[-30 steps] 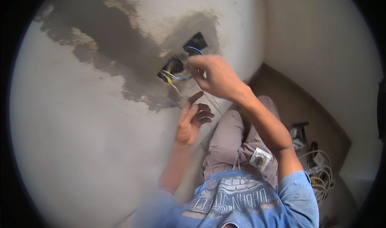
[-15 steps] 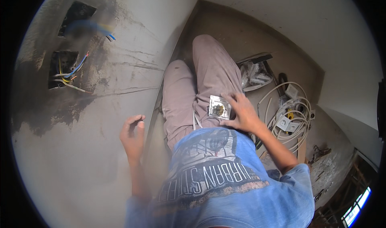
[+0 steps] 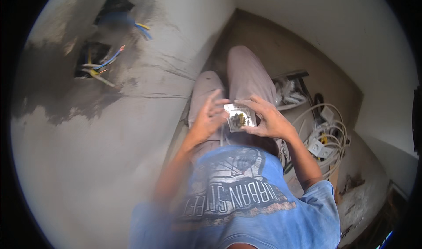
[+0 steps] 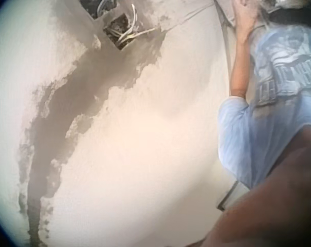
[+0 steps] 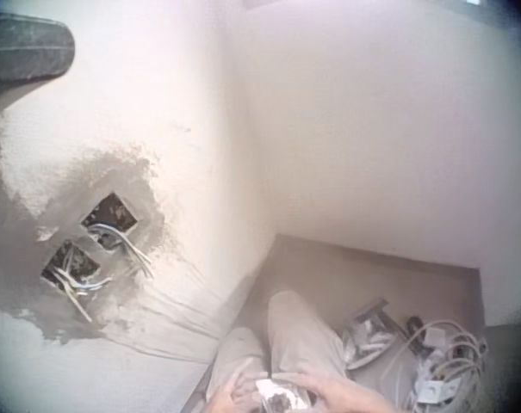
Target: The person prepares wires in an electrical wall box using pliers, then connects the wires to the back of an electrical switch by hand and secures them using a screwdriver.
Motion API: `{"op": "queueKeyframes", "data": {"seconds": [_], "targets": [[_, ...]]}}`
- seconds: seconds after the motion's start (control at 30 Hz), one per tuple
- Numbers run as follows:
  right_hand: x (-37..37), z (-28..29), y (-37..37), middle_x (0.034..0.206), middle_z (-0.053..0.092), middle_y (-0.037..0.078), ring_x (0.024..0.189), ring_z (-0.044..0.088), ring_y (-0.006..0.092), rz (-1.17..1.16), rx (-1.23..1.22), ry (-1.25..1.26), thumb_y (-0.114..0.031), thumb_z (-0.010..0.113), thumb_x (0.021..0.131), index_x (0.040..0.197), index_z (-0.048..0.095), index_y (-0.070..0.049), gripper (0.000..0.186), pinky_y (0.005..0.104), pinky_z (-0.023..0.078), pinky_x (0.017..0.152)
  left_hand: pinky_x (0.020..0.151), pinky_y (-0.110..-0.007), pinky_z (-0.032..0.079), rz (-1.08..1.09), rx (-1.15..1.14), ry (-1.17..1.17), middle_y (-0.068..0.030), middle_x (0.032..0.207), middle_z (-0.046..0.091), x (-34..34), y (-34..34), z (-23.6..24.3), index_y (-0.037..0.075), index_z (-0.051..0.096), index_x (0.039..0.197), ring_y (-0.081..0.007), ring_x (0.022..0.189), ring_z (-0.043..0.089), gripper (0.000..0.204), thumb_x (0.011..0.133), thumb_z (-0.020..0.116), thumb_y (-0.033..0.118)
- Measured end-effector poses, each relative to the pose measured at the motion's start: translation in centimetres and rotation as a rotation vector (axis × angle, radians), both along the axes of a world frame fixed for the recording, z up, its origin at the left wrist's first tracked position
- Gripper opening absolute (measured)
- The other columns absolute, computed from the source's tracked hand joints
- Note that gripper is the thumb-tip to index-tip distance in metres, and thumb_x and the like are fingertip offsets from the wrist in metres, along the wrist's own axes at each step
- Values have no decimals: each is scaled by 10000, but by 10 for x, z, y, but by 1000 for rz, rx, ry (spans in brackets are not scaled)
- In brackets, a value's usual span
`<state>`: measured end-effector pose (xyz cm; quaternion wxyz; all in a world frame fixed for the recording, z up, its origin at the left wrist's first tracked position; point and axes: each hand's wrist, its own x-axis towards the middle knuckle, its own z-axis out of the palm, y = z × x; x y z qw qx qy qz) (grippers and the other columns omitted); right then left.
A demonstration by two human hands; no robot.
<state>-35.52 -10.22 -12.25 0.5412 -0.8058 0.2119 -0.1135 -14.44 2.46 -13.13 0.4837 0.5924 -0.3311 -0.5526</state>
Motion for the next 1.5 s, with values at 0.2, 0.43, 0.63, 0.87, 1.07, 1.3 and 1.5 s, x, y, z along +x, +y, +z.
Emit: {"op": "queueKeyframes", "data": {"seconds": [0.2,0.43,0.63,0.87,1.07,1.3,1.5], "targets": [[60,50,-34,1309,531,148,1170,554,325,249,3,-203,-269,848,720,1450,465,-96,842,430,468,952,941,-272,482,57,-6,372,-53,1163,627,28,22,0,15,563,1257,-92,1097,580,450,921,743,255],[168,125,-19,818,657,94,727,627,193,-24,-177,-614,-59,714,859,981,688,-19,131,302,476,591,1062,-422,482,637,-557,503,-133,1355,531,64,81,50,24,379,1421,-245,1240,564,641,947,691,321],[231,127,6,849,678,100,764,636,272,-150,-408,-638,-207,764,844,998,657,-39,252,382,507,691,1068,-462,471,758,-644,372,-112,1388,541,71,78,62,51,430,1409,-259,1277,545,519,1003,596,328],[254,134,10,1055,632,82,1041,568,277,-361,-631,-708,-161,757,798,1133,646,-84,361,411,430,873,969,-465,550,756,-625,452,-134,1307,564,63,76,57,29,407,1383,-257,1184,605,446,1019,561,234],[251,133,-7,993,645,65,1034,575,255,-190,-803,-688,-133,708,848,1144,664,-78,305,389,394,912,968,-452,551,730,-590,520,-130,1266,592,59,72,52,26,435,1345,-249,1151,623,405,1005,584,187],[246,144,-39,952,639,70,972,556,269,0,-779,-651,-80,761,809,1079,723,-86,273,382,420,928,977,-450,539,701,-586,542,-125,1255,602,60,75,37,26,452,1338,-238,1145,626,386,998,581,154],[235,180,-51,942,640,15,1042,557,217,-28,-1216,-659,-127,728,825,1027,731,-125,201,403,396,996,998,-443,545,687,-568,500,-152,1302,599,61,82,29,8,436,1384,-271,1186,624,441,1019,556,224]]}}
